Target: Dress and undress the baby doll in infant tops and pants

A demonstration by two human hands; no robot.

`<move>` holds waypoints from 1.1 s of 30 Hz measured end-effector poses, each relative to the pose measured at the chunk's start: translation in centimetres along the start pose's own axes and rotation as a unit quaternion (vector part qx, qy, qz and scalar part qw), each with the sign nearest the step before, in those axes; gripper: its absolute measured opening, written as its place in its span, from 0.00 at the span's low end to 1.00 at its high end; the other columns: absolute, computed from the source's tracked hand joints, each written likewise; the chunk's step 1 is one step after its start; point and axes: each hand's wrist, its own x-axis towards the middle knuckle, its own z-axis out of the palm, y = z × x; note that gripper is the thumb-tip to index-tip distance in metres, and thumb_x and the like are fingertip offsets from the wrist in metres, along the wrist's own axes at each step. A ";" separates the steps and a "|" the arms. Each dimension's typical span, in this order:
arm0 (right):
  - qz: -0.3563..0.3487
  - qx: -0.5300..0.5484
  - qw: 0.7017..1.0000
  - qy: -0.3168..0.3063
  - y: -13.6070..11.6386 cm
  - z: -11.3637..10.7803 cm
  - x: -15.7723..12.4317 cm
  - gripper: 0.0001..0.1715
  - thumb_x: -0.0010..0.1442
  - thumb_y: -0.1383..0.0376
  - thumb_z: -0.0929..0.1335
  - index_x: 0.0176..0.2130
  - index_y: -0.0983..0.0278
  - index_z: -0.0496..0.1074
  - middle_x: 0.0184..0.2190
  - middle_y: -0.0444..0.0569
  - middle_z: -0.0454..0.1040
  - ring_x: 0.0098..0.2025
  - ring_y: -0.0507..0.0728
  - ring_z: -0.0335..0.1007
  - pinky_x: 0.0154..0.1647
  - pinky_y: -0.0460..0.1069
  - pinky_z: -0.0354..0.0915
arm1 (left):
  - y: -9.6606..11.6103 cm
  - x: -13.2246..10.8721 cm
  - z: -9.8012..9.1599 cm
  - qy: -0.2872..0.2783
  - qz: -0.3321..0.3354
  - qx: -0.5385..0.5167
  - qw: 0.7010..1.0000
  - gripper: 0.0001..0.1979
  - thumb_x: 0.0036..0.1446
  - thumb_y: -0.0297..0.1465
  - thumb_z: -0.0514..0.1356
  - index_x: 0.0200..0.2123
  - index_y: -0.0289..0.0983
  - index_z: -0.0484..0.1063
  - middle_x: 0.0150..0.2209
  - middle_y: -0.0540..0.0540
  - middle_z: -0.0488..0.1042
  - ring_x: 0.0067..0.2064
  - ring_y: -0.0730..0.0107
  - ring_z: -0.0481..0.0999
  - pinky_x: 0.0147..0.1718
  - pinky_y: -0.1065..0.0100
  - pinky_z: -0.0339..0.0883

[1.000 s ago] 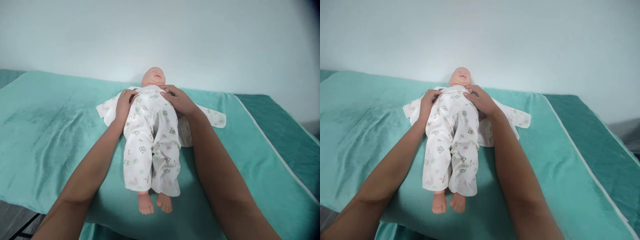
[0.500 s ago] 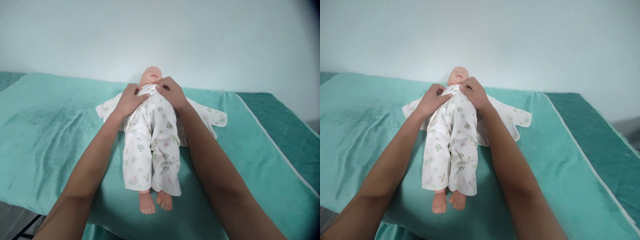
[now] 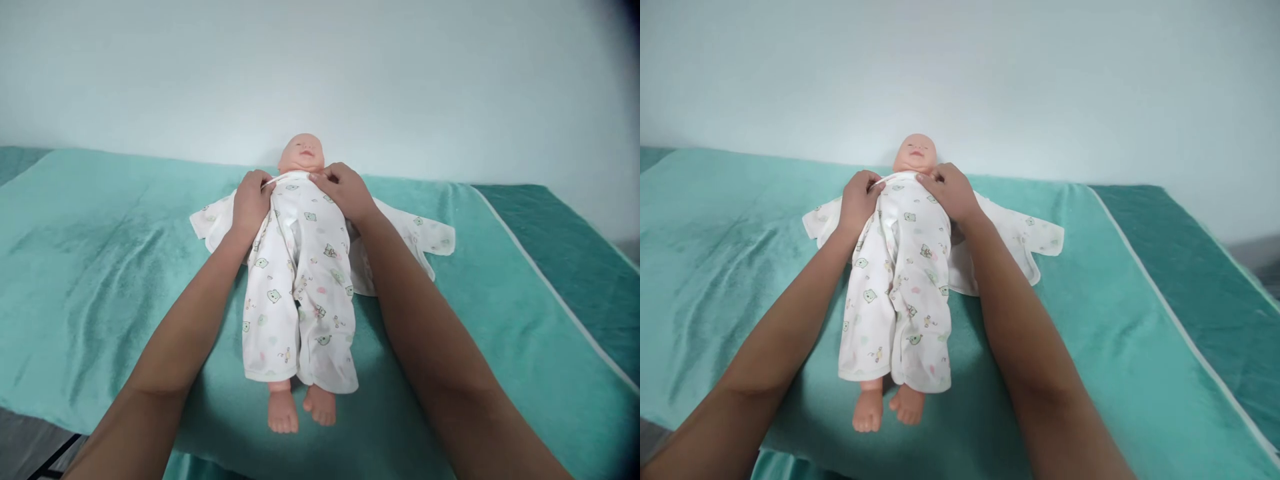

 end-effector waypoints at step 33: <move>-0.003 0.045 0.999 0.031 0.9 0.3 -0.4 0.16 0.63 0.50 0.69 0.34 0.57 0.65 0.34 0.43 0.75 0.38 0.57 0.70 0.43 0.53 0.67 | -0.2 -0.8 -2.7 -0.110 -0.077 -0.152 0.979 0.06 0.55 0.31 0.62 0.27 0.38 0.70 0.50 0.45 0.79 0.48 0.66 0.76 0.46 0.67 0.70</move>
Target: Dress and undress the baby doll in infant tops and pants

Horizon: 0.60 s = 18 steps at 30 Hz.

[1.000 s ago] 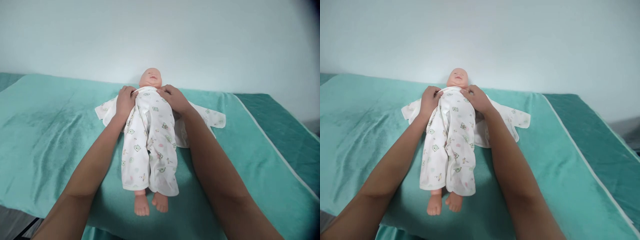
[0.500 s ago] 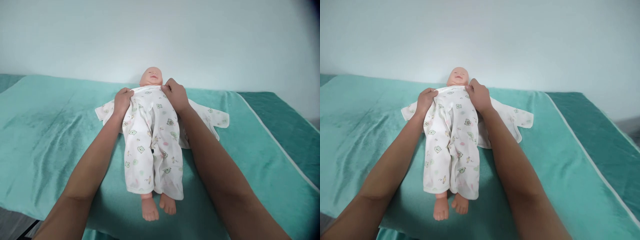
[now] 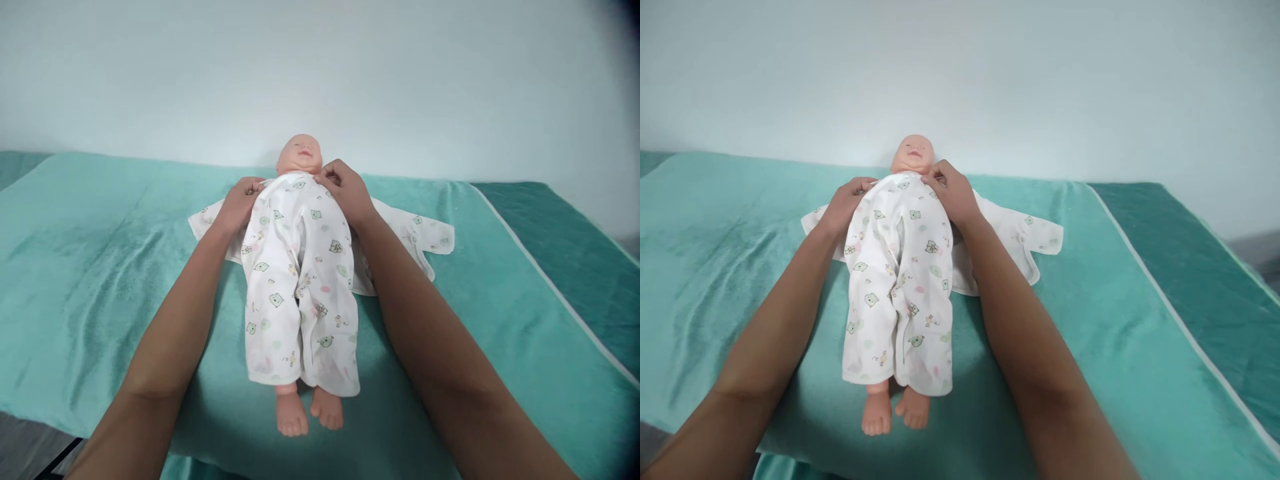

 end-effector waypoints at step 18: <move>0.051 -0.014 0.987 0.153 0.4 -0.5 -8.0 0.12 0.55 0.62 0.68 0.42 0.59 0.74 0.47 0.52 0.79 0.48 0.62 0.74 0.54 0.59 0.70 | -3.0 -5.0 -0.4 0.084 0.116 0.203 0.969 0.16 0.63 0.36 0.59 0.53 0.44 0.75 0.67 0.42 0.68 0.69 0.55 0.62 0.70 0.53 0.54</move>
